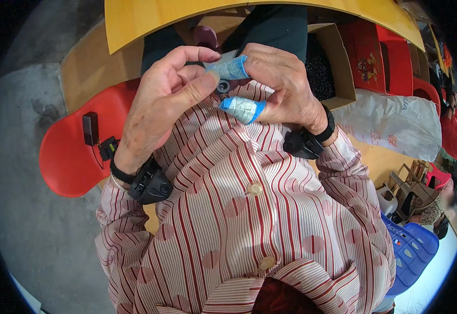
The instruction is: The person assembles small black plastic components by hand.
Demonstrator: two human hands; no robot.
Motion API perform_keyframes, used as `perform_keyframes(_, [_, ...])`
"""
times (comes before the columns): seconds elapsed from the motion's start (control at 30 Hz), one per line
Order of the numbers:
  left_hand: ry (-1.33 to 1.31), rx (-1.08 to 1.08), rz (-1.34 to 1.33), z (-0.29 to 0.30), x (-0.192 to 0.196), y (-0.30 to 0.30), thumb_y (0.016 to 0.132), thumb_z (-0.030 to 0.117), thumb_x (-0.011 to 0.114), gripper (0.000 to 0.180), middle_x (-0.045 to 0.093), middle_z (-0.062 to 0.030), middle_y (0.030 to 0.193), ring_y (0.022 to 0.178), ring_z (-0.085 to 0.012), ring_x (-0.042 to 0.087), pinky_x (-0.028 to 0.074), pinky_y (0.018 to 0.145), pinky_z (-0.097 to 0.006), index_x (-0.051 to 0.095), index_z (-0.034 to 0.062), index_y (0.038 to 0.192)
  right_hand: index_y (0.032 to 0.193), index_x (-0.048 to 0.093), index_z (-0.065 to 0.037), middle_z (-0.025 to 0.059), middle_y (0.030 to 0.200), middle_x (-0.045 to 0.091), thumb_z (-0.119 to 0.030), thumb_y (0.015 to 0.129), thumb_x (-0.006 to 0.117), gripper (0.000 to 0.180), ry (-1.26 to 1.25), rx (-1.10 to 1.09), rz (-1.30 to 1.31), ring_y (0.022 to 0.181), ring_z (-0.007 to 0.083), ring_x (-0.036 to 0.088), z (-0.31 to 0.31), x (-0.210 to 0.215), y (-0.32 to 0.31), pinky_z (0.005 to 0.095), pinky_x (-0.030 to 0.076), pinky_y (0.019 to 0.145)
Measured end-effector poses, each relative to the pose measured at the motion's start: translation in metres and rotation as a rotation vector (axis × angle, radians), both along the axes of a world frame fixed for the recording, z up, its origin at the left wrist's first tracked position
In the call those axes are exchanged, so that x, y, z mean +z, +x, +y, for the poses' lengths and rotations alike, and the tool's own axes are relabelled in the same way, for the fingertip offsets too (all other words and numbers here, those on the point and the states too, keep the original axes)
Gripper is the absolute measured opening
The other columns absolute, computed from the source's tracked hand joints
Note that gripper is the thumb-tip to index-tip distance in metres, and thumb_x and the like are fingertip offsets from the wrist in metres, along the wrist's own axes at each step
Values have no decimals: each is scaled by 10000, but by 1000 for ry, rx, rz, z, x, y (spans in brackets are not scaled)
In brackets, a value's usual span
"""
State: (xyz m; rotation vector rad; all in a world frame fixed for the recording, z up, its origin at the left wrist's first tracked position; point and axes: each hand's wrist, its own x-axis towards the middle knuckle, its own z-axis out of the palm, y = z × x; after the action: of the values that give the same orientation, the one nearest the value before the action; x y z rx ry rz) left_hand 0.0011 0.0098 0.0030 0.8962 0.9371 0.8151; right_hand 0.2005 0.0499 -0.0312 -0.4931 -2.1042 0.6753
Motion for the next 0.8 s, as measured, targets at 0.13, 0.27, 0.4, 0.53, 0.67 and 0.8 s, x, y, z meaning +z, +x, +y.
perform_keyframes(0.13, [5,17,-13,1,-5,1,879,116,629,371,610,-58,889,808,-76,571,462,753,-205,475,-44,1175,785,591,-27,84,650,508,-248,637,789,332,16,-5,-2,595,250,536,0,-1,1,340,429,525])
perform_keyframes(0.27, [-11,-4,-21,4,-5,0,871,116,640,383,609,-59,888,808,-77,572,466,753,-205,475,-41,1178,791,591,-26,85,650,505,-249,640,787,333,9,19,-12,597,249,535,1,-1,0,341,430,526])
perform_keyframes(0.4, [-41,-37,-30,5,-7,-4,864,136,645,418,621,-85,969,872,-105,595,478,787,-230,459,-32,1198,792,591,-26,87,647,500,-253,643,787,335,-12,22,-11,595,254,531,1,0,0,342,430,527])
perform_keyframes(0.53, [-66,-65,-36,5,-5,-5,847,122,655,459,627,-116,1038,925,-133,611,486,831,-246,436,-30,1220,792,590,-28,88,645,496,-248,645,786,329,-3,36,-16,598,259,529,1,-2,1,344,428,527])
perform_keyframes(0.67, [-110,-58,-67,6,-5,-6,834,81,653,465,625,-120,1031,917,-132,613,489,835,-240,428,-34,1224,786,581,-29,90,649,496,-236,645,783,322,2,47,-22,604,262,529,3,-1,0,346,424,527])
perform_keyframes(0.8, [-74,-65,-51,4,-5,-7,818,48,646,487,628,-117,1014,911,-131,615,488,831,-242,416,-37,1238,780,572,-31,91,660,499,-229,647,780,317,-29,50,-23,610,265,527,1,-1,0,348,424,533])
